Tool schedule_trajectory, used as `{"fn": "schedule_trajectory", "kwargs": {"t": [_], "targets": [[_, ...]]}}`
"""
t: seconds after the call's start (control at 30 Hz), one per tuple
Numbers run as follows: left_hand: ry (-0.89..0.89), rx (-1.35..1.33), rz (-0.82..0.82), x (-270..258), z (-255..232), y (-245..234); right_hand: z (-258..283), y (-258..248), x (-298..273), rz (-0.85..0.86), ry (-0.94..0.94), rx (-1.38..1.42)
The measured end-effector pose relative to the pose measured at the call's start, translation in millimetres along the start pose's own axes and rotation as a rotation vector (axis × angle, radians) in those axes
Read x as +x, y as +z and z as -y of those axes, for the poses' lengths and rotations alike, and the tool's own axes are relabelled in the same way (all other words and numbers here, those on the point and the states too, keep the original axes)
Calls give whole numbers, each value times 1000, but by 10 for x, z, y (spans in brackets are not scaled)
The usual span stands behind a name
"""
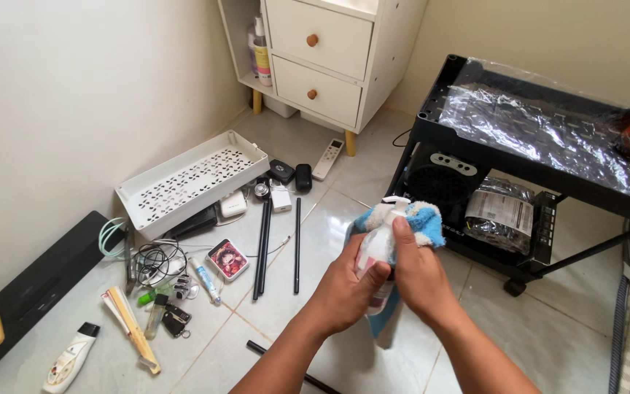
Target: The person assembles a small rolling cart by wiping its surfaces, attaching vertical poles, and placing a white plastic tray on top. They also wipe and place bottles and a plastic sheet on the cart during the process.
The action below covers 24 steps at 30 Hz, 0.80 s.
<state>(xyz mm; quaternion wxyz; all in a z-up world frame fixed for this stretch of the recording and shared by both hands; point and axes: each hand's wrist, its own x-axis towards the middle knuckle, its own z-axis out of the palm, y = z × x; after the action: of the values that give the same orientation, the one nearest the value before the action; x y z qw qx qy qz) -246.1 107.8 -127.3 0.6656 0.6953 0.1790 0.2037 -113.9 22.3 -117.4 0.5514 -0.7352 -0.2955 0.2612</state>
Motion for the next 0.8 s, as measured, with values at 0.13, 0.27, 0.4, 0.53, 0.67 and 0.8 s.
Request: {"fn": "schedule_trajectory", "kwargs": {"t": [0.13, 0.27, 0.4, 0.53, 0.67, 0.8], "targets": [[-123, 112, -151, 156, -28, -70, 143, 215, -212, 25, 59, -172], [269, 329, -280, 188, 9, -257, 190, 250, -323, 53, -589, -368], [128, 347, -189, 156, 19, -286, 328, 140, -154, 17, -439, -376], [258, 172, -106, 115, 85, -120, 373, 100, -185, -127, -453, -343], [313, -167, -138, 117, 180, 176, 271, 157, -307, -392, -729, -290], [-45, -582, -196, 114, 194, 282, 159, 198, -340, -420, -698, -205]]}}
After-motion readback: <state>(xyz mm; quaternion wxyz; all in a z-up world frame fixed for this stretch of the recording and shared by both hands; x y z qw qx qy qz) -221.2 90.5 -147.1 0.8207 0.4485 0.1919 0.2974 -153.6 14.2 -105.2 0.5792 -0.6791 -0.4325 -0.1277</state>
